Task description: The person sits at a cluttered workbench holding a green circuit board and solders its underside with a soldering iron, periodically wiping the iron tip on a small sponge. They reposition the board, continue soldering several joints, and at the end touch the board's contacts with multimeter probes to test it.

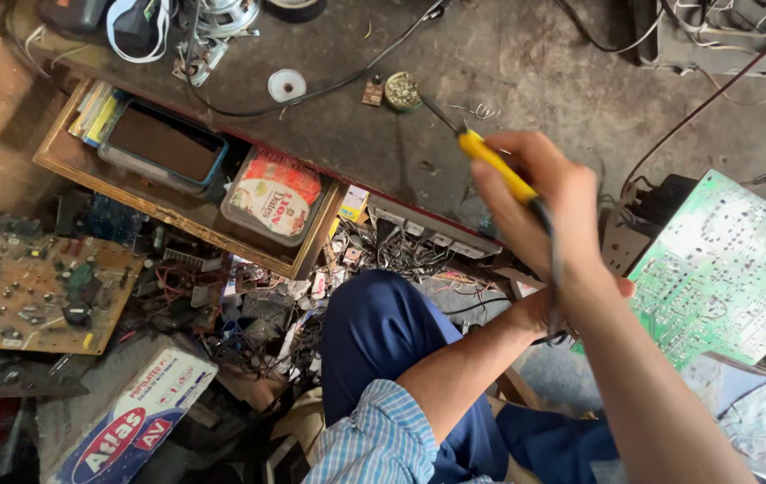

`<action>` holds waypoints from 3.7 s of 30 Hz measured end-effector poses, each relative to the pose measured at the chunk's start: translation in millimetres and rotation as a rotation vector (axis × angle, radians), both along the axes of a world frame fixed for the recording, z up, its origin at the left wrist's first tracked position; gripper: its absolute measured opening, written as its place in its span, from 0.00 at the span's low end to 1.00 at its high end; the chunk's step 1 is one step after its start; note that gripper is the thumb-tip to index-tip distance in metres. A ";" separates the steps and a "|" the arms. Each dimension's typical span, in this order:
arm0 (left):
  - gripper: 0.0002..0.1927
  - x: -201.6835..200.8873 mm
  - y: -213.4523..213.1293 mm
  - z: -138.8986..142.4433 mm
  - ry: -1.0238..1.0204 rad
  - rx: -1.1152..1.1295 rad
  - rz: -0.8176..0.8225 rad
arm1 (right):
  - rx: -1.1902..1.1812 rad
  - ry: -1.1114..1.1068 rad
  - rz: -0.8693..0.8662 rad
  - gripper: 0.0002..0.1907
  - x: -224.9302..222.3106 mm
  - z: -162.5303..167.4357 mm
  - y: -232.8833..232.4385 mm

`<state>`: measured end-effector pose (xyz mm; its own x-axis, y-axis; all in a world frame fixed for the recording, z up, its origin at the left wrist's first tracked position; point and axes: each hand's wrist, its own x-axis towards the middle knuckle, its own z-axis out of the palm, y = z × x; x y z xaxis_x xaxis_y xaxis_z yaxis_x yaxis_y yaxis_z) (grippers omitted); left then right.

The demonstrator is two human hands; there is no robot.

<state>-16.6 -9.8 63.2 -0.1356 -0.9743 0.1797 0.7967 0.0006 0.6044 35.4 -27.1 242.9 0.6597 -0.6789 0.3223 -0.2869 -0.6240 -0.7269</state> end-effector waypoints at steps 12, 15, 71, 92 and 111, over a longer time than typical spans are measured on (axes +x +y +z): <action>0.42 1.5 7.5 -10.3 0.027 0.061 0.093 | 0.097 -0.047 -0.133 0.13 16.3 -2.2 8.8; 0.42 1.9 9.0 -33.2 0.087 0.114 0.078 | 0.075 -0.124 -0.117 0.14 -37.9 10.5 38.4; 0.46 12.3 4.0 -59.1 0.173 0.269 -0.211 | -0.184 -0.238 -0.733 0.06 -321.6 -28.7 146.1; 0.51 10.1 5.3 -15.8 0.176 0.230 -0.261 | -0.089 -0.146 -0.763 0.13 -319.1 -61.2 137.4; 0.47 14.2 3.2 -41.4 0.233 0.260 -0.286 | 0.374 -0.552 -0.795 0.12 -323.0 -82.3 137.2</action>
